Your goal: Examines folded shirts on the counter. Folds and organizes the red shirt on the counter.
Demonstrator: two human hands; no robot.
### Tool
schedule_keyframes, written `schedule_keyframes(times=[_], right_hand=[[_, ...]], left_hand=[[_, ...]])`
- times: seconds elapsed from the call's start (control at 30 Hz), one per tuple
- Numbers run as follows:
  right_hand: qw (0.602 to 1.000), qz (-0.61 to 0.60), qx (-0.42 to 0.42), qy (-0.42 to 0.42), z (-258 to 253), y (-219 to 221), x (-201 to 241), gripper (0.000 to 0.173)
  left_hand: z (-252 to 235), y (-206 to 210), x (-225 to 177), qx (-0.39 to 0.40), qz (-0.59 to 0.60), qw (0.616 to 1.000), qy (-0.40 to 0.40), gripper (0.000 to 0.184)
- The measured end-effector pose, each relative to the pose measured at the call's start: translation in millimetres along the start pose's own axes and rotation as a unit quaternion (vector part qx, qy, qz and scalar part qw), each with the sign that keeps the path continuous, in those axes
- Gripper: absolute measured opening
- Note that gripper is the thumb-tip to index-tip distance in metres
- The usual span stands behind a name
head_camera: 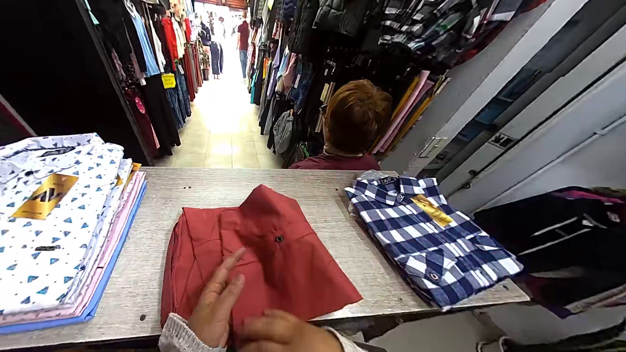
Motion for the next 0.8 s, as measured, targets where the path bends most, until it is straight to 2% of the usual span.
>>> schedule_keyframes(times=[0.07,0.1,0.17,0.27,0.33,0.43,0.5,0.6,0.7,0.73,0.8], right_hand=[[0.994,-0.06,0.068,0.055,16,6,-3,0.025],[0.992,-0.067,0.075,0.073,23,2,-6,0.025],[0.997,-0.054,0.023,0.05,30,-17,-2,0.026],[0.992,-0.037,-0.121,0.004,42,-59,4,0.028],[0.978,-0.014,-0.206,0.016,52,-88,3,0.019],[0.96,0.034,-0.274,0.053,69,-112,-11,0.015],[0.955,0.05,-0.283,0.072,75,-115,-26,0.017],[0.951,0.077,-0.287,0.086,75,-111,-40,0.017],[0.952,0.095,-0.28,0.083,69,-103,-40,0.016],[0.952,0.098,-0.278,0.079,66,-99,-36,0.016],[0.954,0.113,-0.265,0.077,58,-86,-27,0.016]], left_hand=[[1,1,4,-0.019,-0.026,0.998,-0.06,0.043],[0,0,3,-0.031,-0.027,0.996,-0.082,0.043],[-2,-5,-8,-0.046,-0.025,0.997,-0.064,0.043],[-6,-30,-36,-0.067,-0.054,0.995,0.047,0.041],[-3,-56,-44,-0.093,-0.085,0.989,0.077,0.041],[2,-89,-35,-0.123,-0.131,0.984,0.02,0.047],[7,-96,-27,-0.138,-0.133,0.981,-0.021,0.048],[12,-96,-28,-0.152,-0.146,0.977,-0.022,0.048],[21,-102,-41,-0.151,-0.201,0.967,0.029,0.052],[28,-109,-51,-0.165,-0.247,0.952,0.07,0.052],[48,-131,-72,-0.217,-0.358,0.895,0.158,0.041]])
Point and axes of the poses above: each hand's wrist, its own z-axis away from the middle knuckle, its own y-axis out of the palm, x = y × z, the point moved 10 cm from there along -z, towards the middle knuckle, and after that the axes turned 12 degrees about -x, right-handed, at the moved point
